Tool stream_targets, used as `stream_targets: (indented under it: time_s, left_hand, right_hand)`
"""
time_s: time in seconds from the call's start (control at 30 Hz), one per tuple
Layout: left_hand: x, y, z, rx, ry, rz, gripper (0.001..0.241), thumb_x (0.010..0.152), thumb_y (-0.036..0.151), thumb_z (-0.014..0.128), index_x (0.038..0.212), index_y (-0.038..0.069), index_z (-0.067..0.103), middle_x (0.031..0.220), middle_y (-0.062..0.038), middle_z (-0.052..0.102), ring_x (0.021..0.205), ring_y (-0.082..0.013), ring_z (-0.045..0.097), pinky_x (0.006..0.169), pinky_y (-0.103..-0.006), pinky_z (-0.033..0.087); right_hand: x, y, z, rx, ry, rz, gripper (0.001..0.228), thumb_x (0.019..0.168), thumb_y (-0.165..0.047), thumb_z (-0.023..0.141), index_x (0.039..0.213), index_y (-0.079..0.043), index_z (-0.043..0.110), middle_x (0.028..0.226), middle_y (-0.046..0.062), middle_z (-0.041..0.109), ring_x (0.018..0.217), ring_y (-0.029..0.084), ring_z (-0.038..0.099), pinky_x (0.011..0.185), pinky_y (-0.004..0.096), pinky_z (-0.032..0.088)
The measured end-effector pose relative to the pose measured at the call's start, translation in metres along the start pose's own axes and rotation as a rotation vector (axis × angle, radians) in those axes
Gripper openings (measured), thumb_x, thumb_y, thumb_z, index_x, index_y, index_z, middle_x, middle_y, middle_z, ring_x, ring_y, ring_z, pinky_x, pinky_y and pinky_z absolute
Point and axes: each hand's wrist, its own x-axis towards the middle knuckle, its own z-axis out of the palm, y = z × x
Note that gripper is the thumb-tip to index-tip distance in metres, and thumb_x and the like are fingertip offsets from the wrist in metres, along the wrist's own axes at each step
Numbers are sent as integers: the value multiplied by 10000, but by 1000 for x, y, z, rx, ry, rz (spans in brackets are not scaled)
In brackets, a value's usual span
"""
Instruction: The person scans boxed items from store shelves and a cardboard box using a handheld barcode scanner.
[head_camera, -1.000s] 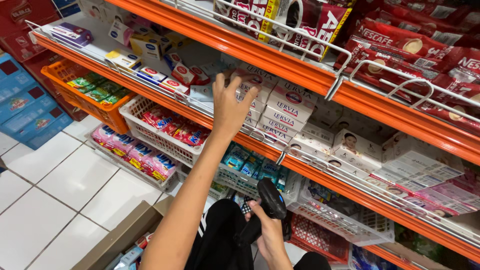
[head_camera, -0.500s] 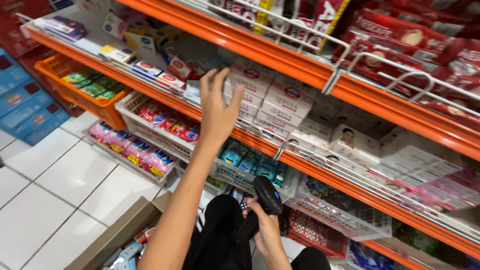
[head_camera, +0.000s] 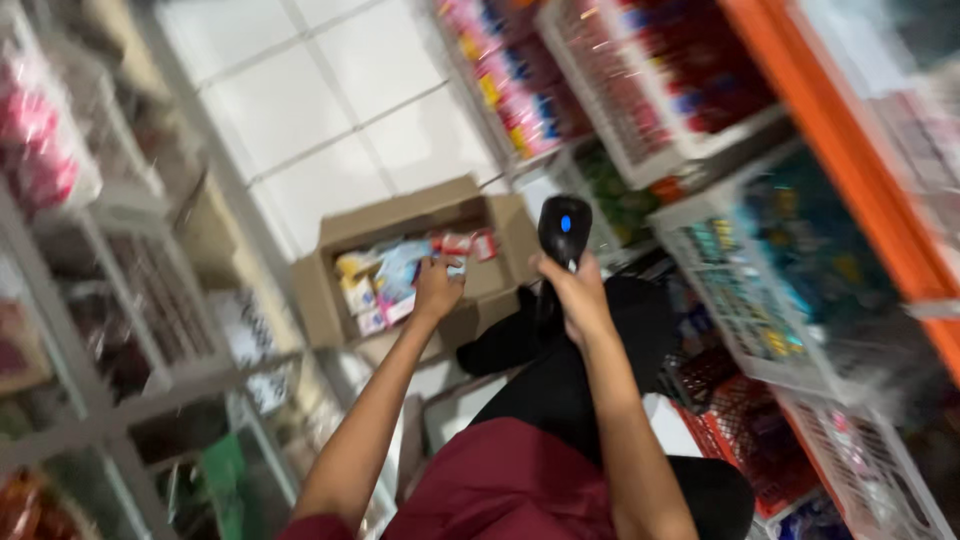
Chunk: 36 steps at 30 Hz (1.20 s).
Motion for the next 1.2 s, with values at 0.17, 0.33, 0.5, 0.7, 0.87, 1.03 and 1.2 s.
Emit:
stream_targets:
  time_s: [0.17, 0.33, 0.5, 0.7, 0.87, 1.03, 1.2]
  left_hand:
    - [-43, -114, 14, 307, -359, -529, 467, 804, 305, 715, 1241, 147, 668, 1414, -229, 430, 1208, -473, 510, 1003, -525, 482]
    - [-64, -167, 12, 492, -550, -531, 502, 928, 473, 577, 1341, 201, 662, 1434, -186, 494, 1394, -417, 437, 1155, -550, 383]
    - [-41, -162, 2, 413, -723, -705, 528, 949, 486, 483, 1424, 285, 598, 1642, -186, 232, 1447, -486, 292, 1196, -567, 285]
    - [-25, -173, 9, 450, -868, -702, 518, 987, 438, 410, 1439, 262, 591, 1715, -78, 58, 1570, -420, 70, 1214, -566, 223]
    - [-21, -193, 31, 627, -733, -257, 347, 960, 241, 562, 1240, 136, 738, 1560, -119, 464, 1487, -330, 418, 1214, -506, 373]
    - [-8, -169, 30, 53, -371, -296, 406, 936, 248, 624, 1319, 113, 599, 1252, -292, 529, 1101, -463, 578, 970, -505, 495]
    - [-3, -90, 5, -112, -108, -85, 297, 907, 111, 621, 1200, 147, 593, 1102, -237, 538, 992, -381, 618, 911, -464, 531]
  right_hand:
    - [59, 69, 31, -389, -57, -10, 419, 796, -75, 756, 1193, 4, 647, 1042, 74, 707, 943, 173, 661, 857, 336, 530]
    - [75, 108, 21, -812, -67, 25, 461, 759, -124, 805, 1182, -10, 660, 1053, 95, 726, 950, 192, 682, 878, 332, 528]
    - [80, 108, 20, -727, -88, 131, 472, 778, -149, 796, 1211, -18, 661, 1078, 119, 737, 980, 211, 686, 881, 336, 542]
    - [86, 102, 25, -909, -67, 122, 533, 773, -146, 805, 1260, -13, 636, 1095, 131, 739, 996, 212, 700, 896, 344, 525]
    - [88, 100, 27, -945, -7, 245, 554, 755, -176, 798, 1272, -42, 648, 1049, 147, 757, 955, 247, 720, 879, 359, 539]
    - [91, 106, 24, -885, -32, 166, 539, 754, -192, 803, 1246, -28, 654, 1065, 137, 756, 985, 235, 720, 898, 351, 531]
    - [87, 105, 23, -832, -17, 121, 477, 767, -177, 781, 1204, -17, 672, 1015, 107, 753, 937, 199, 711, 859, 320, 523]
